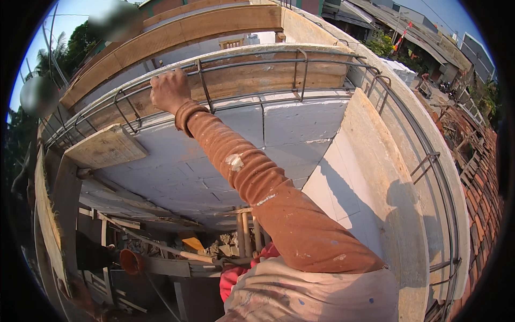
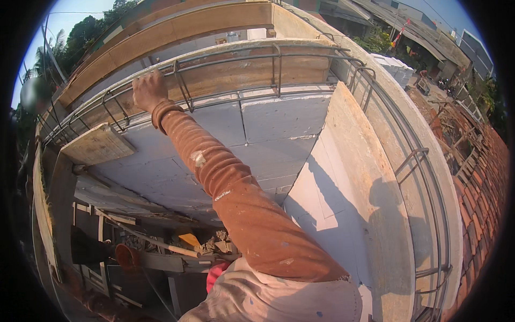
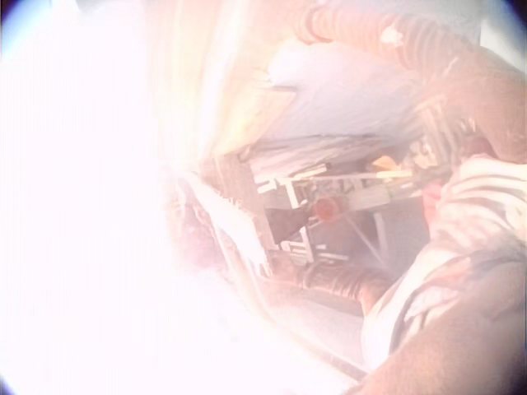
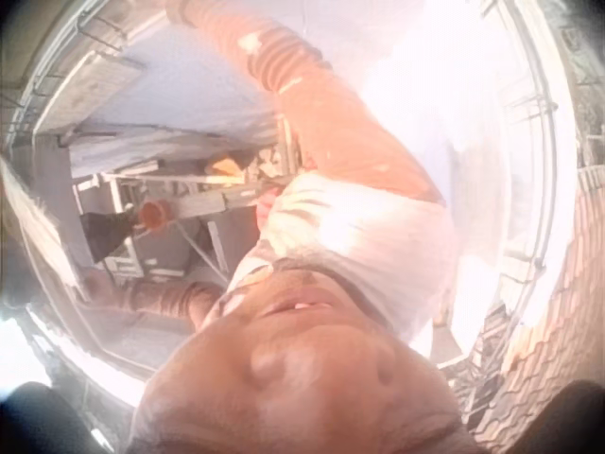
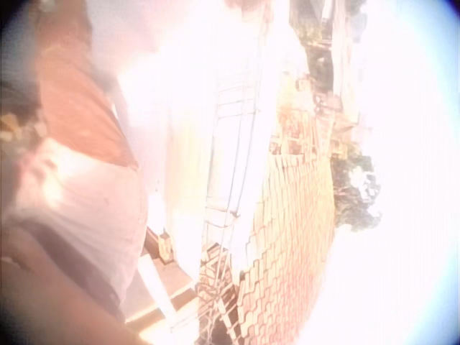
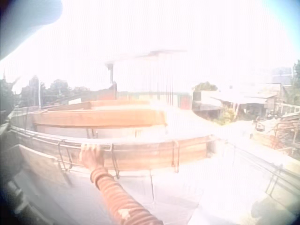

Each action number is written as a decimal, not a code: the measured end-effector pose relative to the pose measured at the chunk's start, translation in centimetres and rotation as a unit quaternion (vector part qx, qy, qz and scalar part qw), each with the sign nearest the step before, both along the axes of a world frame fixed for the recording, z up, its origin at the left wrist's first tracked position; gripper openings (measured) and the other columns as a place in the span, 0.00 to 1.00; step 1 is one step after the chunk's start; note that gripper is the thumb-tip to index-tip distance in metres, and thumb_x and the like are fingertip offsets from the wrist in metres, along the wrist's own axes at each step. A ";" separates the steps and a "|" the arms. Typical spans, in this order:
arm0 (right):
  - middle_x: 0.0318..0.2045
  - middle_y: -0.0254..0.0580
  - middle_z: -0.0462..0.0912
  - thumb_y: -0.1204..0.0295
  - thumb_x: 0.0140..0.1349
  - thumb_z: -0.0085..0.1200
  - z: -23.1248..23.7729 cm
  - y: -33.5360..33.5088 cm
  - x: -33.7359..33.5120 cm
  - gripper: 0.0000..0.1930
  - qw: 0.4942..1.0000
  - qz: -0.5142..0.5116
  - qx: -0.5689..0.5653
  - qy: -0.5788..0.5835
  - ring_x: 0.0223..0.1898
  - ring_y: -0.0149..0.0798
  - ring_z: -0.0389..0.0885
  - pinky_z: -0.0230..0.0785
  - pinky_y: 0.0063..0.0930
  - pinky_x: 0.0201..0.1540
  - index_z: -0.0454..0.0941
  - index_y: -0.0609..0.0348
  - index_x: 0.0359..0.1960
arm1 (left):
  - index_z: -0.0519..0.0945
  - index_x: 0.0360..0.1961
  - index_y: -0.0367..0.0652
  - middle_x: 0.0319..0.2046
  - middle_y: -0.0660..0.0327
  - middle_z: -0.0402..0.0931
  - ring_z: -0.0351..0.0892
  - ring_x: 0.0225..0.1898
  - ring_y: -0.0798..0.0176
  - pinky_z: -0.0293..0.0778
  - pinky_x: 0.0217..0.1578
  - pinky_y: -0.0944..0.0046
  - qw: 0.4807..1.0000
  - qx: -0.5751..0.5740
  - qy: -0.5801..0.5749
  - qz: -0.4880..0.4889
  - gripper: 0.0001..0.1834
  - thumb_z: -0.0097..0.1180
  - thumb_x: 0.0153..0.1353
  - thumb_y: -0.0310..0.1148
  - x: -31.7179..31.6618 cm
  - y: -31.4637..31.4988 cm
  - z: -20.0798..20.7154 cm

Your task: The person constructs wooden formwork and positions rebar for a concrete structure using a hammer and manual placement.

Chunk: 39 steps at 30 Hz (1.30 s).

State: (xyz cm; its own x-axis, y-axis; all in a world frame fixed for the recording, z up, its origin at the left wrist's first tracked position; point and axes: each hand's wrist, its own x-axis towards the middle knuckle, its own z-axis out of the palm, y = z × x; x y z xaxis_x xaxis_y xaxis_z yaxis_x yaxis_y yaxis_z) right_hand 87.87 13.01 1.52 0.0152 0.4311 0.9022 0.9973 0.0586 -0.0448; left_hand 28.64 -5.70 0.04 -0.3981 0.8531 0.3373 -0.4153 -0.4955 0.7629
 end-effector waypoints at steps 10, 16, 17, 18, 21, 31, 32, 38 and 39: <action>0.29 0.38 0.86 0.62 0.54 0.56 1.8 -2.3 -0.7 0.08 0.997 -0.041 -0.058 -0.042 0.35 0.43 0.84 0.70 0.41 0.40 0.82 0.49 0.29 | 0.72 0.51 0.28 0.41 0.47 0.81 0.85 0.36 0.53 0.84 0.35 0.56 0.989 -0.005 -0.017 -0.150 0.22 0.50 0.62 0.35 1.9 -4.0 0.3; 0.28 0.38 0.85 0.59 0.57 0.55 2.1 -2.9 -1.0 0.09 0.993 -0.061 -0.083 -0.054 0.34 0.43 0.85 0.71 0.39 0.40 0.80 0.48 0.29 | 0.70 0.54 0.28 0.42 0.47 0.81 0.85 0.33 0.57 0.85 0.29 0.62 0.989 -0.014 -0.010 -0.149 0.24 0.49 0.62 0.35 3.3 -4.2 1.5; 0.28 0.38 0.85 0.59 0.57 0.55 2.0 -2.8 -1.0 0.09 0.993 -0.061 -0.079 -0.058 0.34 0.43 0.85 0.71 0.39 0.40 0.80 0.48 0.29 | 0.71 0.54 0.28 0.42 0.47 0.81 0.85 0.33 0.57 0.84 0.31 0.61 0.989 -0.017 -0.015 -0.147 0.25 0.50 0.61 0.36 3.5 -4.2 1.4; 0.28 0.38 0.85 0.59 0.57 0.55 2.0 -2.7 -0.9 0.09 0.993 -0.065 -0.071 -0.062 0.34 0.43 0.85 0.71 0.39 0.40 0.80 0.48 0.29 | 0.70 0.55 0.28 0.42 0.47 0.81 0.85 0.33 0.56 0.84 0.31 0.61 0.990 -0.016 -0.014 -0.139 0.25 0.50 0.61 0.36 3.5 -4.2 1.4; 0.27 0.38 0.85 0.59 0.57 0.56 1.9 -2.4 -0.7 0.09 0.993 -0.068 -0.069 -0.069 0.33 0.43 0.85 0.71 0.39 0.39 0.80 0.48 0.29 | 0.70 0.54 0.27 0.42 0.45 0.81 0.85 0.35 0.54 0.85 0.33 0.59 0.988 0.000 -0.027 -0.149 0.25 0.49 0.62 0.36 3.6 -4.1 1.4; 0.28 0.36 0.86 0.58 0.56 0.56 1.8 -2.2 -0.7 0.09 0.994 -0.071 -0.059 -0.066 0.33 0.41 0.85 0.71 0.38 0.38 0.80 0.48 0.29 | 0.68 0.54 0.24 0.42 0.42 0.80 0.85 0.36 0.49 0.86 0.35 0.54 0.983 0.014 -0.033 -0.181 0.25 0.49 0.62 0.36 4.0 -3.5 1.6; 0.28 0.36 0.86 0.58 0.56 0.56 1.7 -2.2 -0.7 0.09 0.994 -0.067 -0.058 -0.068 0.33 0.41 0.85 0.71 0.38 0.38 0.80 0.48 0.30 | 0.68 0.54 0.24 0.42 0.42 0.80 0.85 0.35 0.49 0.87 0.35 0.54 0.983 0.013 -0.041 -0.177 0.25 0.49 0.62 0.36 4.1 -3.5 1.5; 0.28 0.36 0.86 0.57 0.57 0.55 1.4 -2.7 -0.4 0.10 0.992 -0.079 -0.069 -0.076 0.34 0.41 0.85 0.71 0.38 0.39 0.81 0.47 0.31 | 0.68 0.54 0.23 0.42 0.42 0.80 0.86 0.35 0.49 0.87 0.35 0.53 0.989 -0.013 -0.051 -0.135 0.25 0.49 0.62 0.35 4.1 -4.0 0.8; 0.28 0.36 0.86 0.57 0.57 0.55 1.4 -2.8 -0.5 0.10 0.992 -0.078 -0.067 -0.073 0.34 0.41 0.85 0.71 0.38 0.39 0.81 0.47 0.31 | 0.68 0.54 0.24 0.42 0.42 0.80 0.86 0.35 0.49 0.87 0.35 0.53 0.988 -0.017 -0.049 -0.144 0.25 0.49 0.62 0.34 4.0 -4.1 0.5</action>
State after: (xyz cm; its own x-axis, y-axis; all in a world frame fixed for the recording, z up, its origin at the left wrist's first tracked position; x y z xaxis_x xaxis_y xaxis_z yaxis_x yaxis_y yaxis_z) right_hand 87.41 10.21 2.93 -0.0362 0.5506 0.8340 0.9902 -0.0927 0.1041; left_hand 32.64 -9.76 0.57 -0.1671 0.9456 0.2792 -0.6073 -0.3218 0.7263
